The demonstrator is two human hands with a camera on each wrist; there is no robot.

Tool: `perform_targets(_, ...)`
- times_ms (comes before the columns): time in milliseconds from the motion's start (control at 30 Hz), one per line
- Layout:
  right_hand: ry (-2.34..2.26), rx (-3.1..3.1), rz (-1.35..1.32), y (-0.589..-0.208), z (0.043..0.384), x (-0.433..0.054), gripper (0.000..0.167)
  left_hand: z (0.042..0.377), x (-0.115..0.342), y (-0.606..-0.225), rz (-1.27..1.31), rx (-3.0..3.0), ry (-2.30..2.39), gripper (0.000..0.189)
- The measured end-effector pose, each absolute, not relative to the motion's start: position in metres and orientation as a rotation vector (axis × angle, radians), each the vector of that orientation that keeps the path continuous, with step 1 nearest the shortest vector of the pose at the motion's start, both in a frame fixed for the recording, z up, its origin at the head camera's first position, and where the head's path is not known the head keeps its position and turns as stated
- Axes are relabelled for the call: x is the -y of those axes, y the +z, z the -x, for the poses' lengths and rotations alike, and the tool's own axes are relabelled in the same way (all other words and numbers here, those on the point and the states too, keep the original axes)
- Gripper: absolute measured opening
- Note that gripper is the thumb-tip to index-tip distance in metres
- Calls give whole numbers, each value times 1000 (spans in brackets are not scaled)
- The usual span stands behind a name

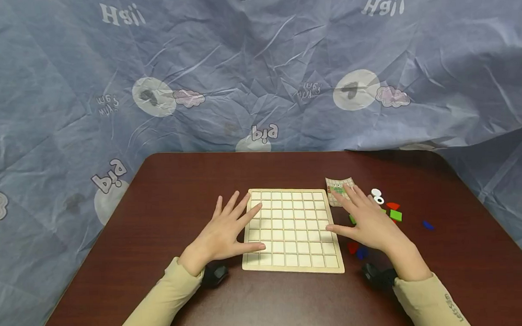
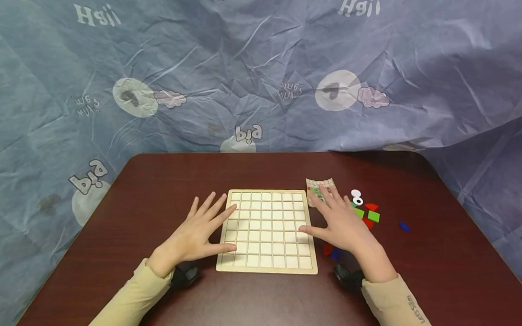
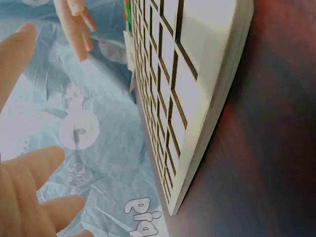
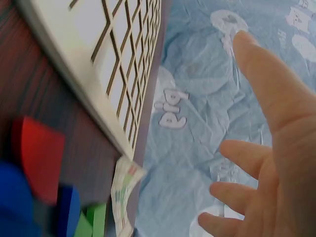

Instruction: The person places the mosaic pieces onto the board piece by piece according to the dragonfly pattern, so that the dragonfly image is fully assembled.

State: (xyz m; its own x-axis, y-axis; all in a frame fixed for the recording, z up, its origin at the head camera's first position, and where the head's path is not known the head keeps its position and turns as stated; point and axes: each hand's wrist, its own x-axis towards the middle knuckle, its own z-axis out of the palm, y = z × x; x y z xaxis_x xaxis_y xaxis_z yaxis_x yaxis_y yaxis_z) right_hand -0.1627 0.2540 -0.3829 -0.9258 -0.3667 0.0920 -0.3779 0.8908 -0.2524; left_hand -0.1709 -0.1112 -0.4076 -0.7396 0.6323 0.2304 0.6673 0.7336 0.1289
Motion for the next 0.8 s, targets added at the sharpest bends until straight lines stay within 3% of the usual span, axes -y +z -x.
perform_targets(800, 821, 3009, -238, -384, 160, -343, 66, 139, 122, -450, 1262, 2726, -983, 65)
